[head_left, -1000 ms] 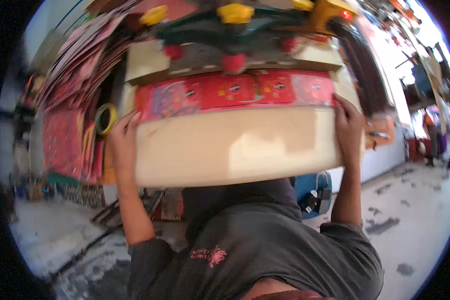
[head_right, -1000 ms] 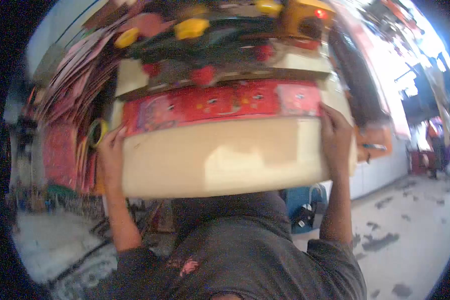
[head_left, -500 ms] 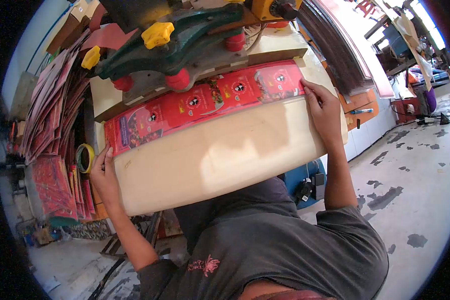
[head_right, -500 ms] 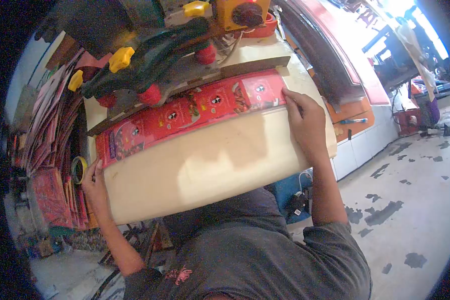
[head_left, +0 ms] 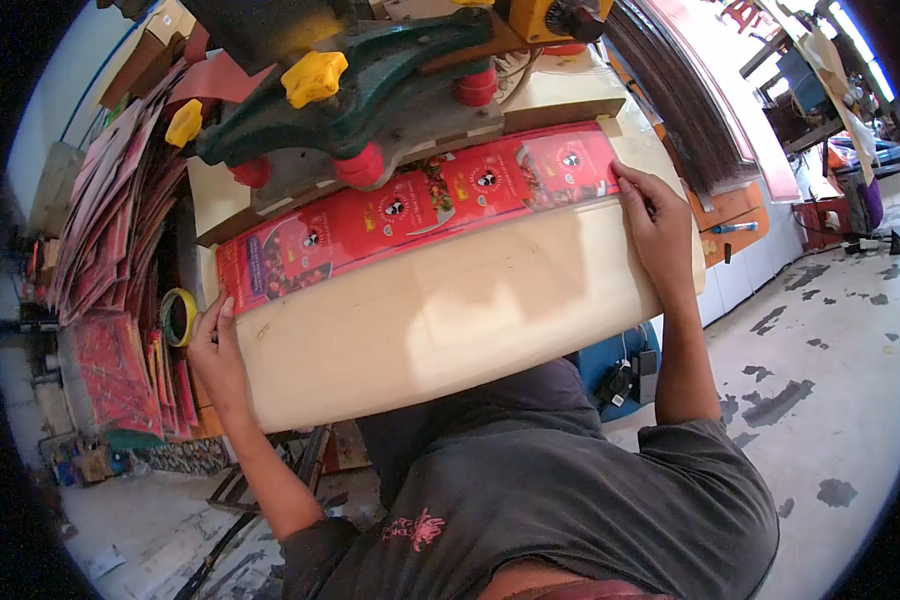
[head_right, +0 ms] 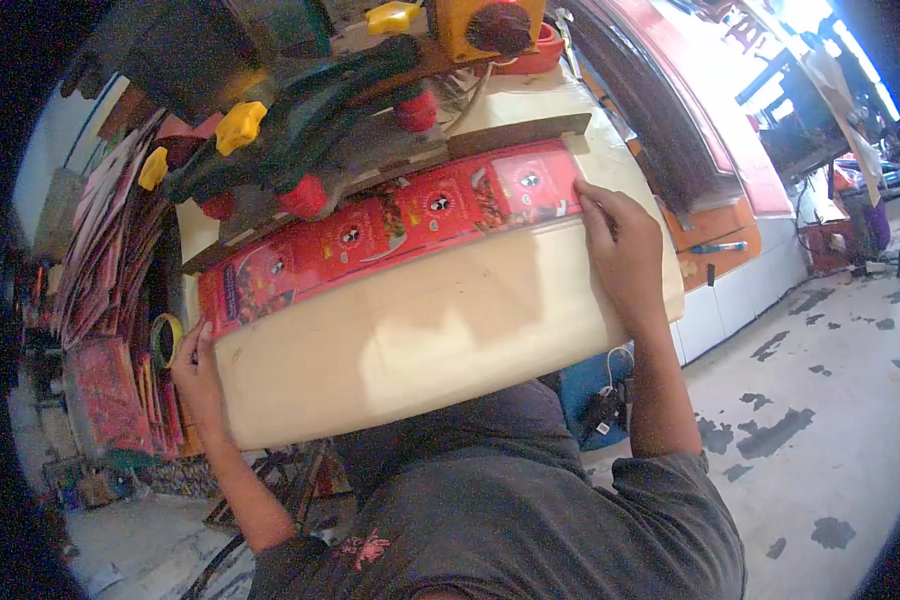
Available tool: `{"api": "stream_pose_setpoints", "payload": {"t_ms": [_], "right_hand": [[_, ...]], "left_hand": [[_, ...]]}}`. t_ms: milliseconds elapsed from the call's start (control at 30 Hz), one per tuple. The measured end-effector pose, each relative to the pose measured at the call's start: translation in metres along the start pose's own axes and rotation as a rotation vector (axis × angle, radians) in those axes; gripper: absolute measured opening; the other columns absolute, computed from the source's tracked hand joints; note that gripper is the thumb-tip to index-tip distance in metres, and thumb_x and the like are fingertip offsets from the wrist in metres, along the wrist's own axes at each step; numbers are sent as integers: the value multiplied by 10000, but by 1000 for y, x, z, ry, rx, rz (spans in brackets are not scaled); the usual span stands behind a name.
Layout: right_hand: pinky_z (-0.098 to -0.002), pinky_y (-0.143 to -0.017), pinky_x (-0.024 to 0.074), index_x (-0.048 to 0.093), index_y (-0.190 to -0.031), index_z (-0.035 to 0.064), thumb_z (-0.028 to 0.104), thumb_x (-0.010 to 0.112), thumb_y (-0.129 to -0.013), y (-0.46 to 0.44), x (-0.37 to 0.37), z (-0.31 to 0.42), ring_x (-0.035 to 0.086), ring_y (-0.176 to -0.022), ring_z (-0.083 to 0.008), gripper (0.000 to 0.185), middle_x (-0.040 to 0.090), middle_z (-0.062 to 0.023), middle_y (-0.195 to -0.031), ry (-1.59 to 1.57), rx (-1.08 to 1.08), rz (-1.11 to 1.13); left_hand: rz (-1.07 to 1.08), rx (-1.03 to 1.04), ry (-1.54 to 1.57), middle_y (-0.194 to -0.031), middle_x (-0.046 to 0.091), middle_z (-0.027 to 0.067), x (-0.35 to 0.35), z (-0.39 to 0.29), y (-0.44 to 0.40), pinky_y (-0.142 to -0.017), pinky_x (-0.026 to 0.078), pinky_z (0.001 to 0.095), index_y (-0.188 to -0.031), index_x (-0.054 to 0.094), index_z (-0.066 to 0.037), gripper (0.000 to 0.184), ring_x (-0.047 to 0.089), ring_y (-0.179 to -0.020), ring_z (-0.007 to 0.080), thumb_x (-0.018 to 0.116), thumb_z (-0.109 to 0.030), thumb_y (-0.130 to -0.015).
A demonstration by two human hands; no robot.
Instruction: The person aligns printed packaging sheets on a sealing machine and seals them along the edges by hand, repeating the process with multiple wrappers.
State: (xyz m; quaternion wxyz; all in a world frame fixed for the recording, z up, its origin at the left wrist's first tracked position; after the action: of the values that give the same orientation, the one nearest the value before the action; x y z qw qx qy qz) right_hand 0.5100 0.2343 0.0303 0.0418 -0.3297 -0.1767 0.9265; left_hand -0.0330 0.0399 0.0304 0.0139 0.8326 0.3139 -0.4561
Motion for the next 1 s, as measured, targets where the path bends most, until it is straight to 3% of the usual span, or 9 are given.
{"api": "stream_pose_setpoints", "payload": {"t_ms": [33, 100, 533, 633, 700, 733, 800, 900, 1000], "right_hand": [[-331, -848, 541, 735, -1169, 19, 95, 641, -970, 0, 0, -1, 724, -941, -246, 233, 746, -180, -1060, -1, -1, 0], [-283, -890, 515, 709, -1216, -8, 90, 615, -996, 0, 3, -5, 687, -997, -159, 258, 749, -144, -1102, -3, 24, 42], [-286, -916, 517, 713, -1219, 5, 95, 613, -997, 1, 2, -5, 696, -1041, -170, 259, 745, -158, -1145, -10, 27, 45], [-278, -869, 515, 709, -1220, 6, 111, 628, -992, 1, -2, 2, 673, -947, -138, 264, 741, -115, -1050, -13, 10, 41], [-269, -795, 500, 697, -1230, 5, 139, 649, -985, 1, -5, 1, 593, -829, -109, 283, 665, -62, -923, 102, 67, 51], [-269, -795, 500, 697, -1230, 5, 139, 649, -985, 1, -5, 2, 593, -829, -109, 283, 665, -62, -923, 99, 63, 51], [-339, -731, 495, 701, -1202, 37, 165, 672, -953, -1, -16, 7, 588, -741, -204, 282, 631, -112, -863, 176, 19, -56], [-339, -722, 502, 690, -1215, 35, 195, 677, -953, -13, -8, -17, 621, -738, -206, 307, 667, -133, -854, 58, 0, -15], [-346, -712, 520, 685, -1231, 34, 229, 677, -959, -26, 1, -24, 655, -723, -210, 334, 696, -146, -833, 11, 99, 130]], "left_hand": [[-2, 0, 0, -1001, 683, 145, 0, 0, 0, -839, 490, 334, -1234, 694, 33, 390, 640, -921, 221, 619, -286, -1022], [-4, -9, 4, -1023, 689, 156, -1, -1, 0, -859, 492, 348, -1230, 694, 37, 389, 649, -944, 239, 617, -283, -1022], [-1, 11, 27, -1087, 702, 173, -1, 8, -1, -881, 495, 343, -1235, 695, 26, 384, 659, -993, 236, 602, -287, -1032], [26, -23, 0, -1134, 710, 182, 0, 4, 1, -895, 496, 350, -1233, 696, 24, 382, 662, -1029, 232, 605, -286, -1031], [13, -15, 11, -1135, 715, 173, -3, 0, 1, -893, 495, 352, -1227, 704, 14, 378, 661, -1024, 231, 609, -293, -1028], [7, -16, 10, -1135, 715, 173, -4, 2, 1, -893, 495, 352, -1227, 704, 14, 378, 661, -1024, 231, 609, -293, -1028], [18, -38, 36, -1116, 715, 161, -3, 7, 0, -888, 492, 343, -1269, 685, -1, 399, 657, -1017, 213, 615, -308, -1023], [122, -156, 44, -1120, 713, 167, -3, 0, -2, -894, 487, 329, -1334, 642, -16, 441, 652, -1018, 197, 615, -325, -1021], [160, -103, 73, -1159, 708, 183, -4, -19, -10, -937, 478, 326, -1383, 603, -25, 471, 644, -1061, 192, 608, -328, -1023]]}}
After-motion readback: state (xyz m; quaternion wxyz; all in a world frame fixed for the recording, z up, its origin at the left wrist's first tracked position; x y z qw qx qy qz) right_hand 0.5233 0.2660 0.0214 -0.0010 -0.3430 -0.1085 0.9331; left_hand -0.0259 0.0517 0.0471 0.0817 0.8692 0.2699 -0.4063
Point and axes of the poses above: each hand's wrist, its own y-axis away from the middle knuckle, its own x-axis out of the palm, z = x × y, the point moved 10 cm from there along -y, towards the middle knuckle
